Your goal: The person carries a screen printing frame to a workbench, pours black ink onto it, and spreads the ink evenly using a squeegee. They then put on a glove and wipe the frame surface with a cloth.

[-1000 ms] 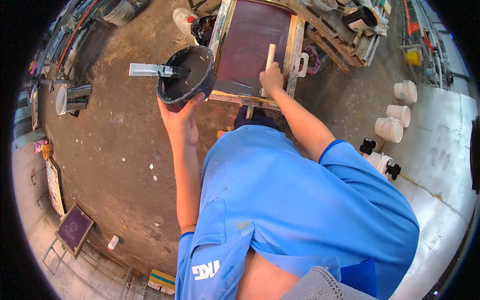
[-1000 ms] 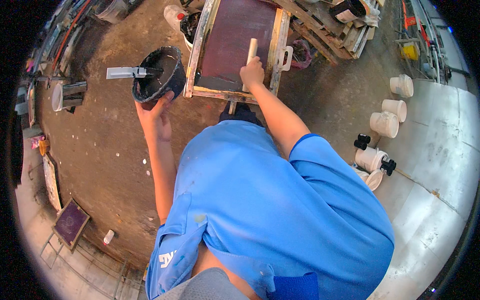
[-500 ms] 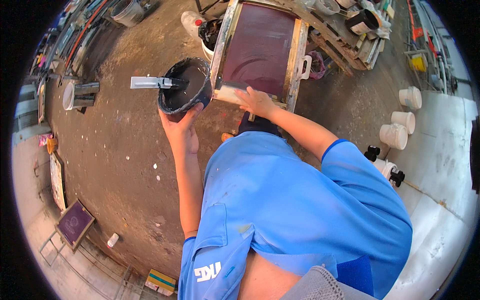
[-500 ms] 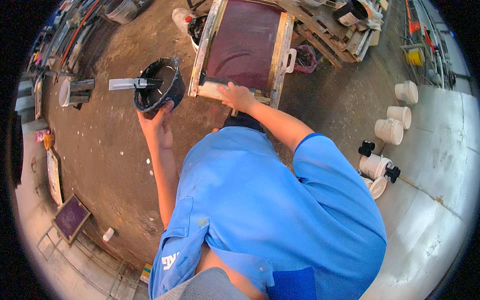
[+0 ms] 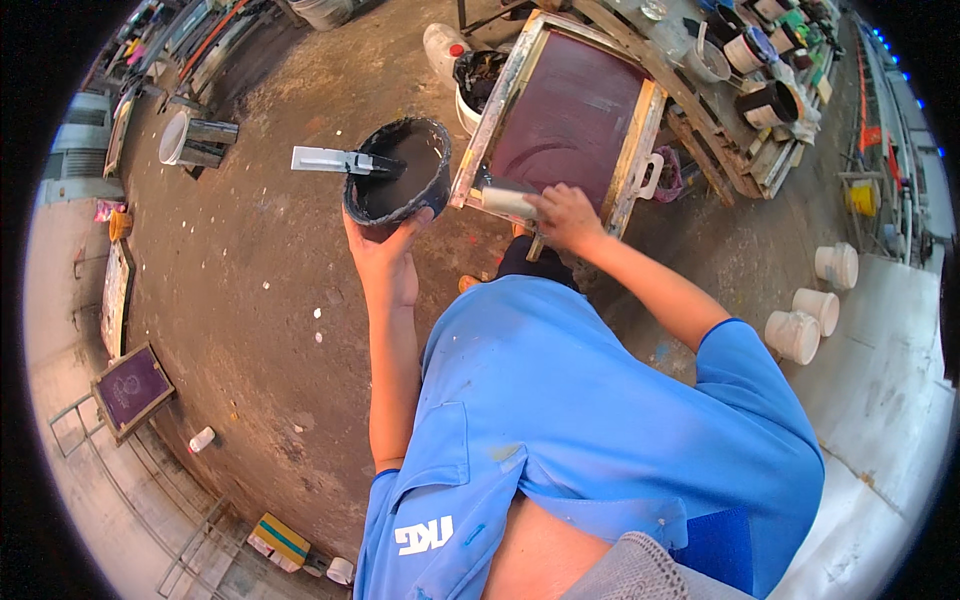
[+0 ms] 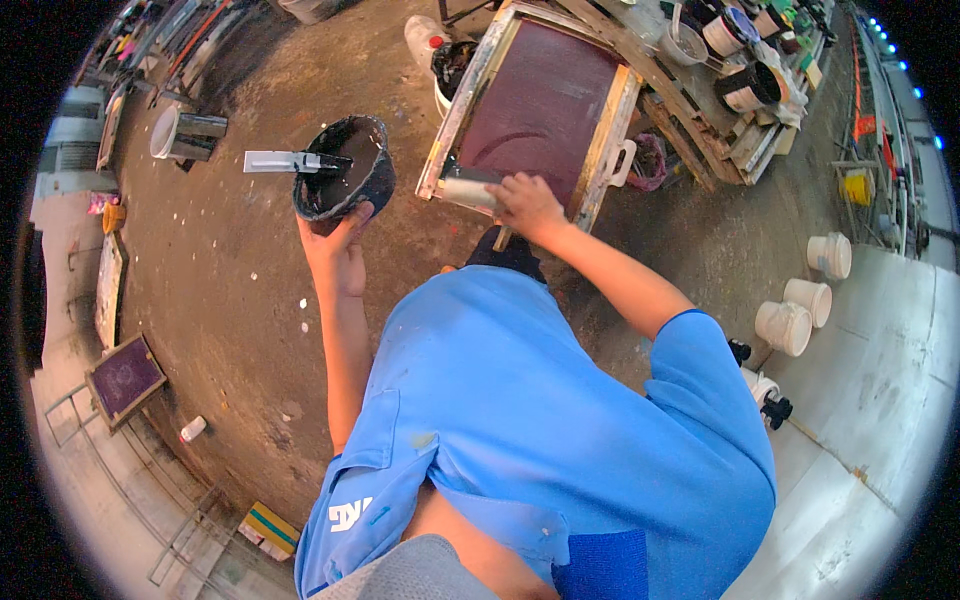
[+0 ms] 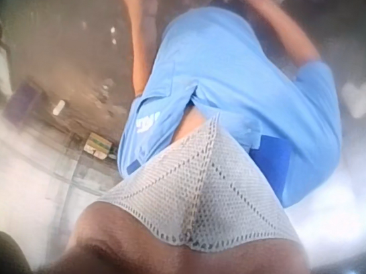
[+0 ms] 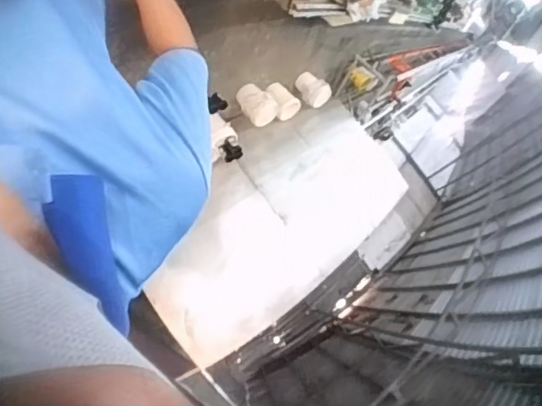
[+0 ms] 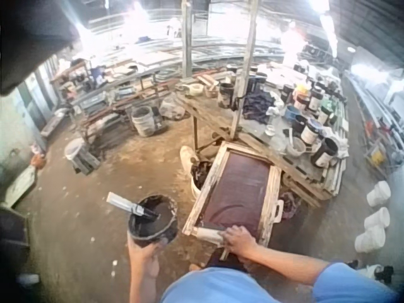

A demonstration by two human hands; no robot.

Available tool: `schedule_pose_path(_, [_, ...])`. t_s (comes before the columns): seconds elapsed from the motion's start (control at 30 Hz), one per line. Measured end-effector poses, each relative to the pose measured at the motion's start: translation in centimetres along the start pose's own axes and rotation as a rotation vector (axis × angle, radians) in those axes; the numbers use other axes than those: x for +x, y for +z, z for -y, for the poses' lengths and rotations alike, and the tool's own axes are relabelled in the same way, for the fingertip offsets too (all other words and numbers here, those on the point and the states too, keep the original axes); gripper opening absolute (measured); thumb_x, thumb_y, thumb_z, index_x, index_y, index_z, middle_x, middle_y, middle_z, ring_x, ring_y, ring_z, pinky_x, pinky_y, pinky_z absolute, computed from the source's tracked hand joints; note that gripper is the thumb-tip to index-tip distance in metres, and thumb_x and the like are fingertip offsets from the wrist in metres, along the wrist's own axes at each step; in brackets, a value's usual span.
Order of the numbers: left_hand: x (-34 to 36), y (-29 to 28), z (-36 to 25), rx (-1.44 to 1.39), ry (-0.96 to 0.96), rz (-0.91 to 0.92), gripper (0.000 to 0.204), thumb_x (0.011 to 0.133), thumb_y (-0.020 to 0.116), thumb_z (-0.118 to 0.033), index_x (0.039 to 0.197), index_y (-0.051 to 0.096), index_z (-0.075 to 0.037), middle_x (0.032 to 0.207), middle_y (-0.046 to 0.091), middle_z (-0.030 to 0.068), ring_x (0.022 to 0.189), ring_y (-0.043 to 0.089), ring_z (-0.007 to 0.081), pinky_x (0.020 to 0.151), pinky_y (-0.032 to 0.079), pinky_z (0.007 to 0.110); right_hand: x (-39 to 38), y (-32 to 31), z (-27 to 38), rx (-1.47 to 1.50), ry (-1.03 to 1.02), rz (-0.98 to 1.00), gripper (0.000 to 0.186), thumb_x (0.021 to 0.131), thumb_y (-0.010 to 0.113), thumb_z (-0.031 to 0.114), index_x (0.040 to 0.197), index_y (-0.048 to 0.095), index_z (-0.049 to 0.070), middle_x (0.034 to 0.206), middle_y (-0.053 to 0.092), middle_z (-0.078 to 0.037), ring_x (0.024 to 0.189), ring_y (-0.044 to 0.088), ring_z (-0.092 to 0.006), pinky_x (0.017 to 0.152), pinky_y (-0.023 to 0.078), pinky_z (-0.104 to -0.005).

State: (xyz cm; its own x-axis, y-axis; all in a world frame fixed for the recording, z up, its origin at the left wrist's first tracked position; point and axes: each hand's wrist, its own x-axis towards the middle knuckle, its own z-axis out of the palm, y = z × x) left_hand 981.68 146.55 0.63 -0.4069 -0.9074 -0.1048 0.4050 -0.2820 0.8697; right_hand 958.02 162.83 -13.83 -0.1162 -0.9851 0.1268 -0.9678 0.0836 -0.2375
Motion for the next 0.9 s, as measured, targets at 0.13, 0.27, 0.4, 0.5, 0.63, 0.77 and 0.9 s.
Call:
schedule_pose_path(0.13, [0.1, -0.6, -0.1, 0.01, -0.003, -0.019, 0.075, 0.068, 0.074, 0.013, 0.133, 0.043, -0.008, 0.125, 0.055, 0.0056, 0.116, 0.054, 0.0204, 0.095, 0.049, 0.036, 4.7, 1.4, -5.5, 0.134, -0.073, -0.081, 0.047, 0.072, 0.066, 0.007, 0.118, 0.062, 0.015, 0.098, 0.058, -0.006, 0.097, 0.056, -0.0278, 0.081, 0.048, -0.0405])
schedule_pose_path(0.27, [0.1, -0.7, -0.7, -0.015, -0.057, -0.017, 0.076, 0.066, 0.074, 0.014, 0.132, 0.043, -0.008, 0.125, 0.054, 0.0056, 0.116, 0.055, 0.0204, 0.095, 0.049, 0.036, 8.1, 2.4, -9.2, 0.137, -0.15, 0.001, 0.04, 0.073, 0.061, 0.001, 0.11, 0.067, 0.013, 0.104, 0.062, -0.006, 0.1, 0.056, -0.0291, 0.088, 0.049, -0.0404])
schedule_pose_path(0.4, [0.0, -0.7, -0.8, 0.042, -0.029, -0.025, 0.076, 0.066, 0.074, 0.014, 0.132, 0.044, -0.008, 0.125, 0.054, 0.0056, 0.116, 0.055, 0.0207, 0.095, 0.05, 0.036, 10.0, 3.6, -10.7, 0.084, -0.182, 0.017, 0.04, 0.074, 0.06, 0.0, 0.111, 0.067, 0.014, 0.106, 0.063, -0.003, 0.1, 0.058, -0.0268, 0.086, 0.05, -0.0409])
schedule_pose_path(0.5, [-0.1, -0.7, -0.7, 0.04, -0.04, -0.041, 0.076, 0.065, 0.075, 0.014, 0.131, 0.044, -0.008, 0.125, 0.054, 0.0055, 0.117, 0.054, 0.0209, 0.096, 0.049, 0.036, 11.1, 4.1, -11.6, 0.117, -0.25, 0.074, 0.042, 0.074, 0.061, 0.0, 0.113, 0.067, 0.016, 0.11, 0.064, -0.001, 0.106, 0.056, -0.0251, 0.091, 0.046, -0.042])
schedule_pose_path(0.63, [0.2, -0.6, -0.4, 0.031, -0.069, -0.044, 0.078, 0.065, 0.075, 0.014, 0.132, 0.043, -0.008, 0.126, 0.054, 0.0059, 0.118, 0.053, 0.0211, 0.095, 0.049, 0.036, 12.7, 4.0, -12.6, 0.17, -0.353, 0.146, 0.044, 0.074, 0.062, 0.0, 0.116, 0.065, 0.016, 0.113, 0.064, -0.001, 0.11, 0.055, -0.0245, 0.097, 0.04, -0.0419])
schedule_pose_path(0.77, [0.2, -0.8, 0.0, 0.069, -0.075, -0.056, 0.078, 0.066, 0.074, 0.014, 0.134, 0.042, -0.008, 0.127, 0.053, 0.0064, 0.117, 0.054, 0.0212, 0.092, 0.052, 0.037, 13.6, 3.6, -12.3, 0.201, -0.392, 0.22, 0.046, 0.074, 0.063, 0.0, 0.117, 0.065, 0.016, 0.114, 0.064, -0.002, 0.111, 0.055, -0.0243, 0.099, 0.038, -0.0417])
schedule_pose_path(0.9, [0.0, -0.2, -0.3, 0.049, -0.084, -0.052, 0.078, 0.066, 0.074, 0.014, 0.134, 0.042, -0.008, 0.128, 0.052, 0.0067, 0.117, 0.054, 0.0212, 0.091, 0.053, 0.036, 15.3, 3.9, -10.6, 0.154, -0.484, 0.282, 0.047, 0.072, 0.064, -0.001, 0.117, 0.065, 0.016, 0.114, 0.064, -0.002, 0.112, 0.055, -0.0234, 0.1, 0.037, -0.042])
